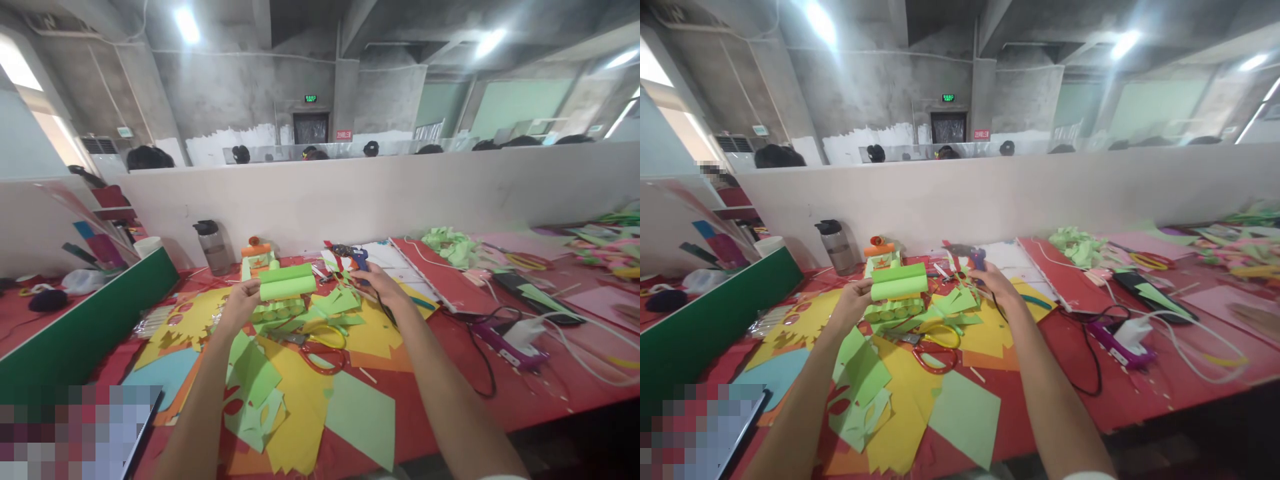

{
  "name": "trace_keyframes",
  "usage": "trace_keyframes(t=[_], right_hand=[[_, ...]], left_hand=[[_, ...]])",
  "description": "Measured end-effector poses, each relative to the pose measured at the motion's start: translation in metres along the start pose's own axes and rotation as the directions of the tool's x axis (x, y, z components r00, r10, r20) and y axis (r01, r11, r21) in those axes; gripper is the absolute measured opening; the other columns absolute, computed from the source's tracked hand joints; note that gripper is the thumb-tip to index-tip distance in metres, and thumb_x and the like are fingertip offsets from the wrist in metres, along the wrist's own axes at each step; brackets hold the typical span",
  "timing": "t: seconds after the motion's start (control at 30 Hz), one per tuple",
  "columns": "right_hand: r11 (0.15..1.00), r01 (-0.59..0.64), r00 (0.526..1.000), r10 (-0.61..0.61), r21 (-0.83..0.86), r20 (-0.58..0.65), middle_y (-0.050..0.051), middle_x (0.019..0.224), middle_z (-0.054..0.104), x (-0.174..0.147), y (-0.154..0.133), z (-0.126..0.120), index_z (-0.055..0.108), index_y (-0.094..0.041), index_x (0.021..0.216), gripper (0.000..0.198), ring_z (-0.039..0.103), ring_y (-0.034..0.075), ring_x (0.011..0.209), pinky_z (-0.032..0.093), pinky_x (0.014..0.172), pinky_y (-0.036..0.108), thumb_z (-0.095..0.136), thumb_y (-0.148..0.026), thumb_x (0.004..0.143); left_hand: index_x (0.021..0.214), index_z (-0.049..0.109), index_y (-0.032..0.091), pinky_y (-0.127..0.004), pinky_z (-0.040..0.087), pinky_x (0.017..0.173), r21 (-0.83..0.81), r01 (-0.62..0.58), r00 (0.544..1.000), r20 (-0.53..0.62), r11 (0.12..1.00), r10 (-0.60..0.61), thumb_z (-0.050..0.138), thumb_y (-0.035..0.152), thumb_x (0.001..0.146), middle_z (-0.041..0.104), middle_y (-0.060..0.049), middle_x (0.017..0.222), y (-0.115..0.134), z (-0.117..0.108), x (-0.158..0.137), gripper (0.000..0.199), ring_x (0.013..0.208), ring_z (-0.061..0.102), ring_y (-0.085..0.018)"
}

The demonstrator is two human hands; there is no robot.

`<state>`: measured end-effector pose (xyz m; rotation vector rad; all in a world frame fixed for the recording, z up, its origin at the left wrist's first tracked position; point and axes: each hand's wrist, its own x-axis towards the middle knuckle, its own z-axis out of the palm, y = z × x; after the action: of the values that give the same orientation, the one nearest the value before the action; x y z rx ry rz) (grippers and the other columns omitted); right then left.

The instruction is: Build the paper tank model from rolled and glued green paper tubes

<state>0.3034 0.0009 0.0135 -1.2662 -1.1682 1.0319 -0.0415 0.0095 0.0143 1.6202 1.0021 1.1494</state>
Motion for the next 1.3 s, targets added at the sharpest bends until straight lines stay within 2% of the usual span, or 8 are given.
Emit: trace_keyframes(t=[0.1,0.23,0.37,0.57,0.87,1.07,1.17,1.3], right_hand=[[0.99,0.025,1.0,-0.023,0.135,-0.018,-0.001,0.075,0.064,-0.001,-0.003,0.006,0.061,-0.019,0.087,0.033,0.056,0.009,0.055,0.048,0.048,0.02,0.079,-0.029,0.061],[0.973,0.03,0.996,-0.01,0.23,-0.086,-0.004,0.064,0.06,0.003,0.0,0.016,0.059,-0.019,0.081,0.037,0.047,0.006,0.045,0.037,0.037,0.017,0.084,-0.036,0.06],[0.961,0.054,0.983,-0.004,0.272,-0.181,-0.007,0.053,0.052,0.006,0.006,0.029,0.055,-0.02,0.077,0.039,0.045,0.006,0.041,0.038,0.036,0.017,0.086,-0.037,0.059],[0.963,0.066,0.969,0.001,0.261,-0.247,-0.008,0.051,0.051,0.007,0.011,0.041,0.054,-0.022,0.078,0.042,0.045,0.007,0.039,0.035,0.032,0.018,0.085,-0.042,0.059],[0.985,0.165,0.964,-0.15,0.05,-0.22,-0.005,0.057,0.058,0.003,0.015,0.055,0.058,-0.019,0.08,0.035,0.05,0.01,0.045,0.042,0.044,0.022,0.081,-0.04,0.062],[0.973,0.174,0.967,-0.198,-0.153,-0.162,-0.002,0.055,0.062,-0.002,0.017,0.064,0.059,-0.019,0.078,0.019,0.06,0.016,0.052,0.047,0.051,0.025,0.07,-0.032,0.069],[0.955,0.169,0.965,-0.211,-0.245,-0.158,0.0,0.059,0.065,-0.001,0.016,0.06,0.06,-0.019,0.08,0.018,0.062,0.018,0.055,0.048,0.052,0.026,0.067,-0.03,0.069],[0.924,0.151,0.956,-0.227,-0.35,-0.187,0.002,0.064,0.067,0.004,0.009,0.042,0.061,-0.018,0.084,0.023,0.064,0.02,0.057,0.047,0.054,0.027,0.068,-0.032,0.067]], left_hand=[[0.102,0.076,0.014,-0.029,0.056,0.063,0.012,-0.006,0.999,0.049,1.0,0.006,0.073,0.04,0.071,0.077,-0.007,0.077,0.001,0.003,-0.001,0.041,0.071,0.071,-0.022],[0.101,0.076,0.014,-0.027,0.054,0.061,0.022,0.006,0.997,0.075,1.0,-0.008,0.073,0.041,0.071,0.077,-0.006,0.076,0.001,0.006,-0.001,0.04,0.066,0.07,-0.019],[0.101,0.076,0.015,-0.026,0.053,0.06,0.012,-0.007,0.998,0.069,1.0,0.006,0.073,0.039,0.073,0.077,-0.006,0.08,0.001,0.005,-0.001,0.037,0.068,0.07,-0.02],[0.1,0.076,0.015,-0.026,0.053,0.061,0.027,-0.007,0.997,0.081,1.0,0.005,0.073,0.04,0.073,0.077,-0.006,0.079,0.002,0.005,-0.002,0.037,0.073,0.071,-0.021],[0.098,0.077,0.014,-0.025,0.053,0.059,-0.039,-0.034,0.997,0.063,0.999,0.036,0.072,0.033,0.071,0.077,-0.006,0.08,0.008,0.006,-0.005,0.033,0.07,0.071,-0.02],[0.099,0.076,0.013,-0.024,0.051,0.054,-0.104,-0.079,0.996,-0.051,0.991,0.074,0.069,0.027,0.07,0.076,-0.006,0.076,0.008,0.002,-0.005,0.034,0.07,0.071,-0.02],[0.102,0.076,0.013,-0.024,0.052,0.056,-0.162,-0.088,0.992,-0.101,0.983,0.073,0.068,0.023,0.069,0.076,-0.005,0.073,0.002,0.0,-0.002,0.036,0.069,0.071,-0.02],[0.1,0.076,0.012,-0.024,0.053,0.057,-0.204,-0.091,0.991,-0.111,0.975,0.069,0.068,0.02,0.068,0.076,-0.004,0.073,-0.001,-0.001,0.0,0.034,0.067,0.071,-0.019]])
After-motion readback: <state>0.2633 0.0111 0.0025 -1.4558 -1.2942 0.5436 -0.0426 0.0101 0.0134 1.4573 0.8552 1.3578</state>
